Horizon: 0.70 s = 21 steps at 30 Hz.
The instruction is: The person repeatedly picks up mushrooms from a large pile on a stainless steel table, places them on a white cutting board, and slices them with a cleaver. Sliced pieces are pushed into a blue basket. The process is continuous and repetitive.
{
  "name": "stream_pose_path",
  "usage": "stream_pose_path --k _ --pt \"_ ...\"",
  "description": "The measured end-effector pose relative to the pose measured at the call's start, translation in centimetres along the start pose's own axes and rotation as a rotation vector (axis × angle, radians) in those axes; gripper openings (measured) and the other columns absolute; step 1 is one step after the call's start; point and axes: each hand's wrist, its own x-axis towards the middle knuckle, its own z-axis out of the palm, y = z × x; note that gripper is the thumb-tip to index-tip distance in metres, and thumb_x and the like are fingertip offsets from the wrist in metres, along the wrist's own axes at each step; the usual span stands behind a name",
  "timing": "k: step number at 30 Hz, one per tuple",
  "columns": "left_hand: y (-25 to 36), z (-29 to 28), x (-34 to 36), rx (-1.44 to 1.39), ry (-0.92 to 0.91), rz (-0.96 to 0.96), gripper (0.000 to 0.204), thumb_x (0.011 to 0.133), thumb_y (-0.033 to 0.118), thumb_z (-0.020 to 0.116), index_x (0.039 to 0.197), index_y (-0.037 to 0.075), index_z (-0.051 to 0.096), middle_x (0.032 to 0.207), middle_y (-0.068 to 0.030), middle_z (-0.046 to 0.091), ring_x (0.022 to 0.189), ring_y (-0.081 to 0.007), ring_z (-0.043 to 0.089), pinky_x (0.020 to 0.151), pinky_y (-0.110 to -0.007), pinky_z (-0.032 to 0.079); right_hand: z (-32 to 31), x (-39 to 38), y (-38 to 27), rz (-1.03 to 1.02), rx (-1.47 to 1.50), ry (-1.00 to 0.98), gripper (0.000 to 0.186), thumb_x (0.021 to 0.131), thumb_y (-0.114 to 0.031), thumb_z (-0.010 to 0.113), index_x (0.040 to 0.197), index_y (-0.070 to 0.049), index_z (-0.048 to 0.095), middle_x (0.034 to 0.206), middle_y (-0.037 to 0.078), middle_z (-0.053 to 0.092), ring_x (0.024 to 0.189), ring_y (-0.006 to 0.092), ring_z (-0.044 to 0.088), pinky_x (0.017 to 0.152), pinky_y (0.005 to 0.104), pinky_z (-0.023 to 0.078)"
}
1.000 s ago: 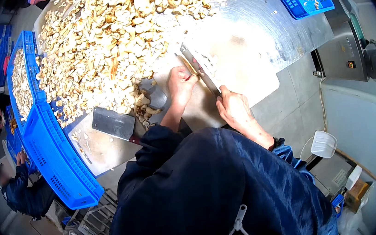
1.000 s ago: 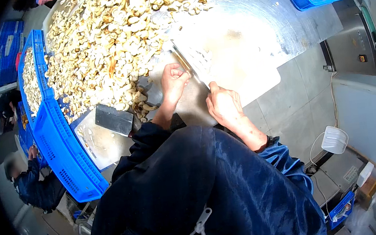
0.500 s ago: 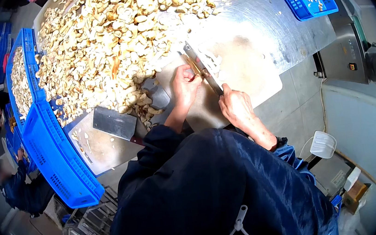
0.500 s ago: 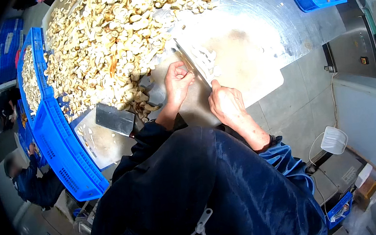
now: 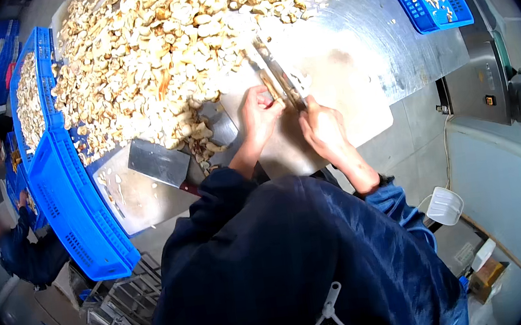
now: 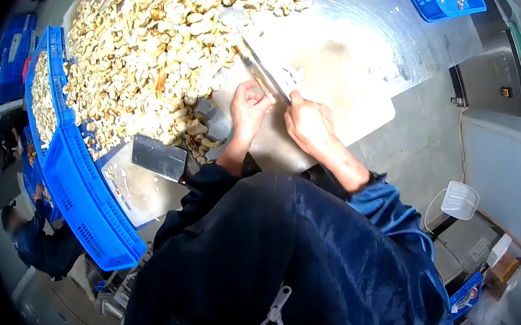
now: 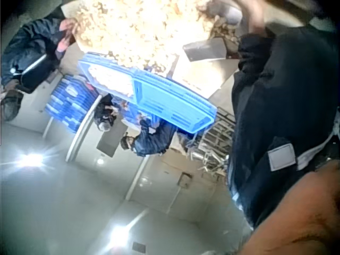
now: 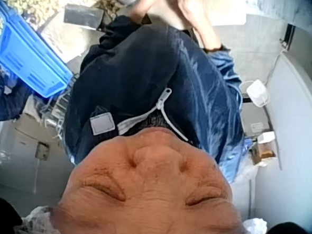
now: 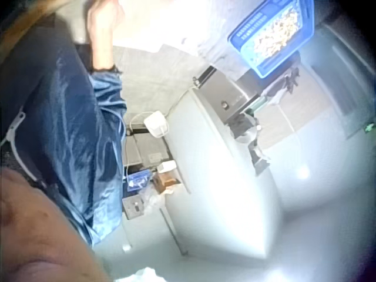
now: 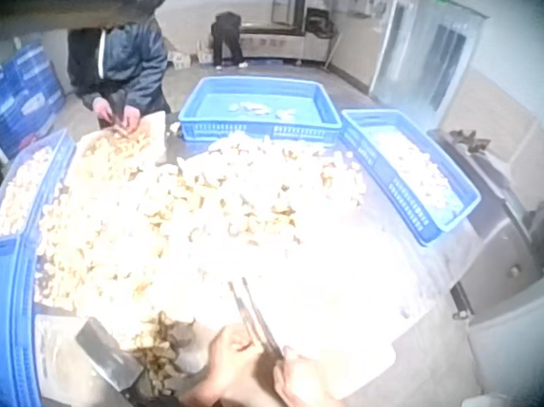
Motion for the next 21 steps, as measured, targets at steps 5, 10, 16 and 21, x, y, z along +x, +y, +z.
stream_pose_path --k 5,10,16,21 --pt "-0.6 0.2 0.4 0.118 0.035 0.040 0.045 0.075 -0.001 0.066 0.116 -0.005 0.048 0.074 -0.0057 0.056 0.059 -0.0126 0.059 0.052 -0.024 0.048 -1.2 -4.0 -0.7 0.067 0.004 -0.086 0.018 0.083 -0.010 0.056 0.095 0.002 0.050 0.064 0.021 0.060 0.062 0.0405 0.062 0.060 0.0479 0.049" --pt "0.5 0.5 0.1 0.122 0.048 0.004 0.044 0.074 -0.001 0.065 0.115 -0.004 0.048 0.073 -0.0054 0.056 0.057 -0.0123 0.057 0.052 -0.024 0.047 -0.5 -4.3 -0.6 0.100 0.012 -0.106 0.015 0.084 -0.010 0.056 0.091 0.001 0.049 0.062 0.021 0.060 0.061 0.0407 0.062 0.060 0.0486 0.049" --pt "-0.6 0.1 0.3 0.102 0.023 0.037 0.043 0.074 -0.004 0.064 0.114 -0.005 0.048 0.073 -0.0049 0.055 0.057 -0.0118 0.057 0.051 -0.024 0.047 0.2 -3.8 -0.7 0.063 -0.034 -0.071 0.014 0.083 -0.010 0.056 0.089 0.001 0.050 0.060 0.021 0.059 0.060 0.0412 0.062 0.059 0.0484 0.049" --pt "-1.4 0.2 0.5 0.085 0.041 0.027 0.043 0.073 0.001 0.066 0.113 -0.004 0.050 0.072 -0.0042 0.055 0.058 -0.0123 0.056 0.053 -0.025 0.047 0.5 -3.4 -0.9 0.065 -0.048 -0.063 0.012 0.082 -0.009 0.055 0.087 0.002 0.050 0.060 0.022 0.060 0.060 0.0411 0.062 0.059 0.0484 0.049"
